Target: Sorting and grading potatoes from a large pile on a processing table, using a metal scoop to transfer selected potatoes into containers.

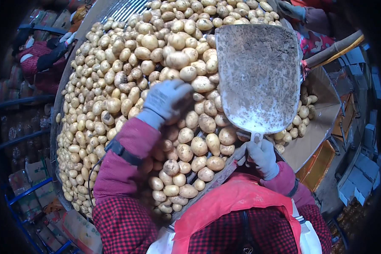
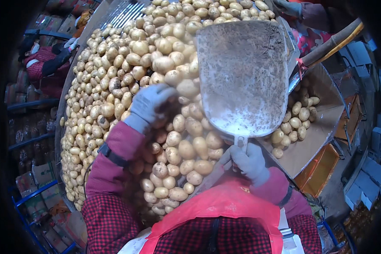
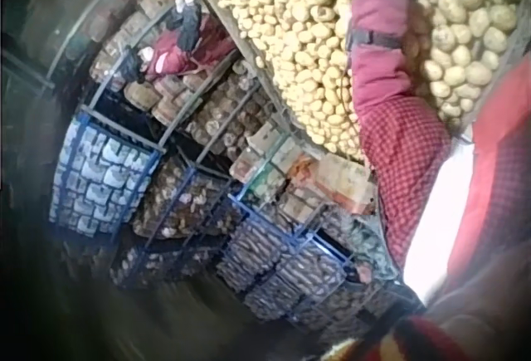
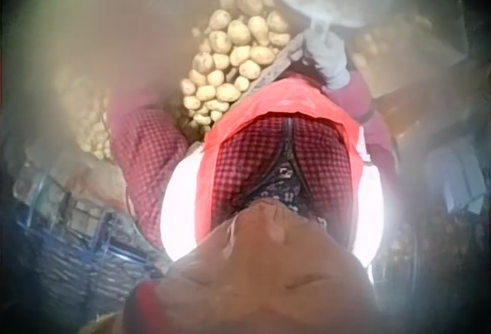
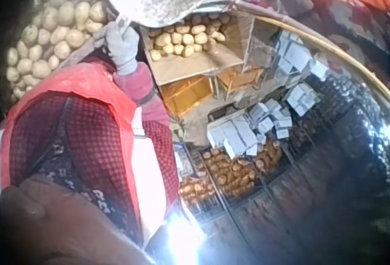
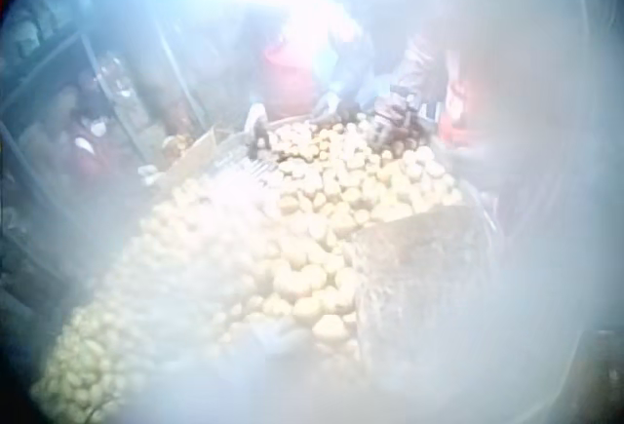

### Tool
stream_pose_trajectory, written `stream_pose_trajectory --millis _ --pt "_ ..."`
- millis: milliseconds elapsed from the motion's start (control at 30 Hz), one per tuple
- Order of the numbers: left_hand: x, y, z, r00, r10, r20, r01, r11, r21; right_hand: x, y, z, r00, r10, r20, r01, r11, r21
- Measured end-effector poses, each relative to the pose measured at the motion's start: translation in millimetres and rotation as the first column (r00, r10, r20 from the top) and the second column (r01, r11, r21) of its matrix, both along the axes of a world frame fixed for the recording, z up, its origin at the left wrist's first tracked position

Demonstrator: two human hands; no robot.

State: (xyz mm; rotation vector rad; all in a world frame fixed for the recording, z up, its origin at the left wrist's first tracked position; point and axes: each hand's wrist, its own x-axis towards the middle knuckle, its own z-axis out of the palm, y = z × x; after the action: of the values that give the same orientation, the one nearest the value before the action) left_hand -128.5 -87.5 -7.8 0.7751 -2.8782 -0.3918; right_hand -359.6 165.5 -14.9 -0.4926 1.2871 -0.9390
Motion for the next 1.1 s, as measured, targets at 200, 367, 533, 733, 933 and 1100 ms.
stream_pose_trajectory --millis 200,367,533,733,933,1100 --pt "23 -69 -29 0.982 0.188 0.033 -0.187 0.982 -0.025 9 2 -2 0.998 -0.045 -0.053 0.047 0.998 0.047" --pt "24 -57 -18 0.932 0.362 0.04 -0.362 0.932 0.007 6 -5 4 0.998 -0.018 -0.054 0.019 0.999 0.029" --pt "21 7 26 0.973 0.22 0.07 -0.229 0.961 0.154 3 1 -3 1.0 -0.028 0.004 0.028 0.997 0.072" --pt "-18 42 6 0.921 0.34 0.191 -0.382 0.886 0.262 7 -1 -8 0.999 -0.022 -0.035 0.021 0.999 -0.025" --pt "-19 51 -7 0.94 0.315 0.133 -0.337 0.92 0.202 7 3 -13 0.997 -0.07 -0.033 0.069 0.997 -0.019" --pt "-25 65 -13 0.966 0.226 0.124 -0.217 0.973 -0.078 8 1 -8 0.996 -0.094 -0.002 0.094 0.995 -0.02"
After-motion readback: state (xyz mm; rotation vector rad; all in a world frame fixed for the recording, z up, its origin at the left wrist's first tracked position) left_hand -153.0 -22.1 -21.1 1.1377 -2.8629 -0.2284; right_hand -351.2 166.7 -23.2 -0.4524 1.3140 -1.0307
